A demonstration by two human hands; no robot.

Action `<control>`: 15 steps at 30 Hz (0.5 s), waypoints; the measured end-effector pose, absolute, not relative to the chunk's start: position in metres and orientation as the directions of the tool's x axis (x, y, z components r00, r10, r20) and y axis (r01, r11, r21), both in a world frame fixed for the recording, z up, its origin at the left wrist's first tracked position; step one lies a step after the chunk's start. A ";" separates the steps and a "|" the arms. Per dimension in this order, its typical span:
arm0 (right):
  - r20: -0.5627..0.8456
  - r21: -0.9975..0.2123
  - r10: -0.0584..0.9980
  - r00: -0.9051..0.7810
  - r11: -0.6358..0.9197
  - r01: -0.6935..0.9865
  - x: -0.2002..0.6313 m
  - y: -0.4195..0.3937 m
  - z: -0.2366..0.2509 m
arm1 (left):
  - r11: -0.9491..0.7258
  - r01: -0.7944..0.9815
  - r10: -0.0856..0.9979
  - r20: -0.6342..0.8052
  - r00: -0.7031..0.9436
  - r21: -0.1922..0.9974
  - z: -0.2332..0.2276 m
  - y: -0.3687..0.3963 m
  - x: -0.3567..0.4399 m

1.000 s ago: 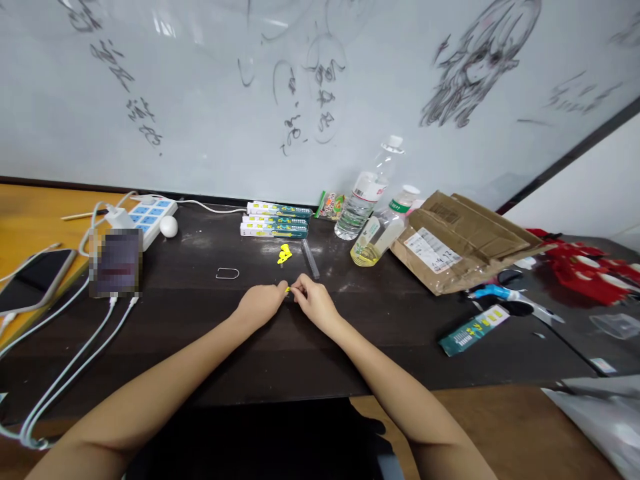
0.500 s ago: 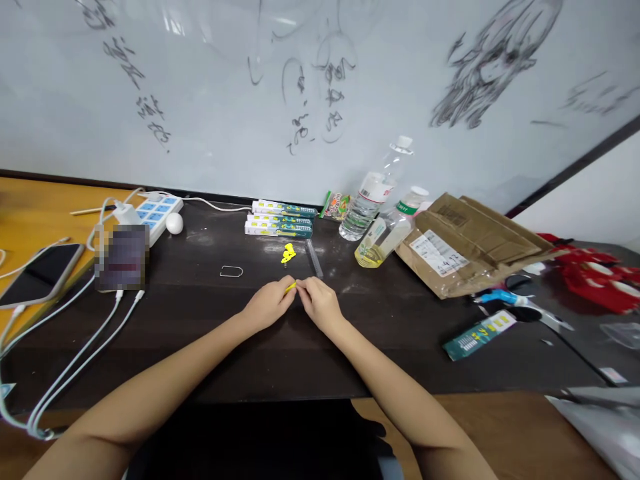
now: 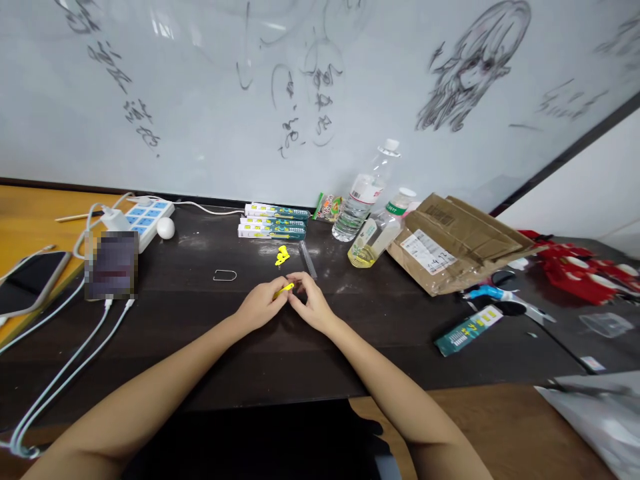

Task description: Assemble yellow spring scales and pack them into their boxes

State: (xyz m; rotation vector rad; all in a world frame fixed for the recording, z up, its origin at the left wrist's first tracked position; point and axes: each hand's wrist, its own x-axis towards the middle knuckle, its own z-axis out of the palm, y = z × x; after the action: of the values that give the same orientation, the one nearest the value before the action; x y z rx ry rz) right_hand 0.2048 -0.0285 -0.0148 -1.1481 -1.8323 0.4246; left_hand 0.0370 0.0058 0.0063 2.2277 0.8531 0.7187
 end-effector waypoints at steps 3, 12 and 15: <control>0.437 -0.765 0.885 -0.161 0.460 0.450 0.202 -0.028 -0.016 | -0.567 0.333 0.713 0.247 0.656 0.753 0.005 0.007 0.038; 0.373 -0.811 0.918 -0.137 0.394 0.433 0.211 -0.026 -0.014 | -0.427 0.319 0.764 0.148 0.628 0.846 0.007 0.008 0.037; 0.329 -0.833 0.939 -0.098 0.338 0.438 0.213 -0.025 -0.013 | -0.328 0.244 0.792 0.125 0.598 0.913 0.000 0.013 0.038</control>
State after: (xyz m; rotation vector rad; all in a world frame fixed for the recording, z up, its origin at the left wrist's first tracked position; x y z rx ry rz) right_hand 0.2130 -0.0255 -0.0129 -1.2435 -1.6981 0.6963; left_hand 0.0378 0.0127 0.0001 1.8652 0.8345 0.7152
